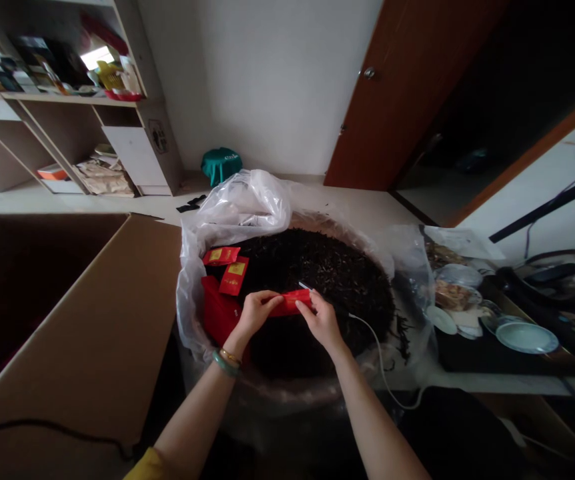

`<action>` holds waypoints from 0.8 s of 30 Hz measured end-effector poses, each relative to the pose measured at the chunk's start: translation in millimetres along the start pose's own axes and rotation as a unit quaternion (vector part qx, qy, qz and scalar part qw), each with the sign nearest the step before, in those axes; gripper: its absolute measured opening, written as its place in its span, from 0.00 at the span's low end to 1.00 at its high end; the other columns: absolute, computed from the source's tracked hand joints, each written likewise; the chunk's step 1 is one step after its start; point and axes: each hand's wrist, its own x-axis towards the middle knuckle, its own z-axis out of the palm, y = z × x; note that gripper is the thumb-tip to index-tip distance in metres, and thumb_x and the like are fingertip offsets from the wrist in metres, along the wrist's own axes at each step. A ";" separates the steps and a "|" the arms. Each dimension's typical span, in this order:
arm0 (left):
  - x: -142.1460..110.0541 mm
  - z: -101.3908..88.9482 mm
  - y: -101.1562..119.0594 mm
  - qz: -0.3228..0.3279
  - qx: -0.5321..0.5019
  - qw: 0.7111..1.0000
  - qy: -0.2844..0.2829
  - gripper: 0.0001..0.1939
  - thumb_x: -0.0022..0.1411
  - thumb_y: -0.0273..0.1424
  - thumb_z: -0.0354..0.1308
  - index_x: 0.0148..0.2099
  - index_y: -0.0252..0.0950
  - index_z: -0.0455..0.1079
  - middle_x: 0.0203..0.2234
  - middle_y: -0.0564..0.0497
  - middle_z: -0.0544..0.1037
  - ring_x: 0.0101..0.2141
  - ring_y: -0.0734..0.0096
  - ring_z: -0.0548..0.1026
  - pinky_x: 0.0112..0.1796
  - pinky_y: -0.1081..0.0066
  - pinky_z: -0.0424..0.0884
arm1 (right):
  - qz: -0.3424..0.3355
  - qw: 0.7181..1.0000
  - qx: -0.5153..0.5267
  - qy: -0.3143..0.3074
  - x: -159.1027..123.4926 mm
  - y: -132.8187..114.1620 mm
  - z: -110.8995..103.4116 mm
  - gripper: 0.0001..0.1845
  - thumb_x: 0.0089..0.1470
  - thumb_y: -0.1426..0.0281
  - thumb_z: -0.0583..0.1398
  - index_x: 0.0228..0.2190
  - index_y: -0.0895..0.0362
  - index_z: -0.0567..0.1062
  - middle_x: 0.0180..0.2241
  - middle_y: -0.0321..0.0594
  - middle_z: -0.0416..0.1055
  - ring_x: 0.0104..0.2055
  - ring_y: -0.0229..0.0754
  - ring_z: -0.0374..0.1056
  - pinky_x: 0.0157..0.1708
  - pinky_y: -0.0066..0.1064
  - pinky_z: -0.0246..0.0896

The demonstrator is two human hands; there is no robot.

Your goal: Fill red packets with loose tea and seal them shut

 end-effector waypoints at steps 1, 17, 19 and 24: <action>0.3 -0.7 0.0 -0.001 -0.003 1.000 -0.010 0.12 0.53 0.39 0.61 0.31 0.35 0.78 0.26 0.49 0.81 0.28 0.65 0.76 0.30 0.72 0.70 | 0.016 0.999 0.028 -0.040 -0.3 -1.3 -1.6 0.13 0.52 0.58 0.59 0.30 0.56 0.76 0.33 0.43 0.76 0.36 0.46 0.71 0.40 0.37 0.66; 0.5 1.4 -1.3 0.059 0.032 0.997 0.033 0.10 0.62 0.29 0.50 0.45 0.37 0.66 0.29 0.52 0.80 0.31 0.70 0.77 0.36 0.71 0.70 | 0.191 0.964 0.137 -0.126 -6.2 11.2 12.6 0.29 0.52 0.48 0.55 0.40 0.60 0.77 0.37 0.45 0.78 0.44 0.51 0.71 0.50 0.42 0.61; 0.6 0.9 -0.9 0.067 0.065 0.994 0.056 0.11 0.62 0.28 0.49 0.47 0.38 0.66 0.30 0.51 0.79 0.32 0.70 0.77 0.37 0.70 0.70 | 0.209 0.955 0.164 -0.131 -7.9 7.1 14.3 0.32 0.52 0.45 0.54 0.42 0.59 0.77 0.39 0.45 0.77 0.47 0.51 0.70 0.53 0.43 0.58; -7.5 2.7 7.7 0.161 0.286 0.942 0.076 0.19 0.55 0.21 0.51 0.48 0.41 0.70 0.49 0.47 0.74 0.55 0.56 0.64 0.53 0.53 0.59 | 0.181 0.945 0.217 -0.163 -7.5 0.4 18.7 0.33 0.50 0.44 0.56 0.46 0.56 0.76 0.46 0.45 0.74 0.53 0.51 0.66 0.58 0.44 0.52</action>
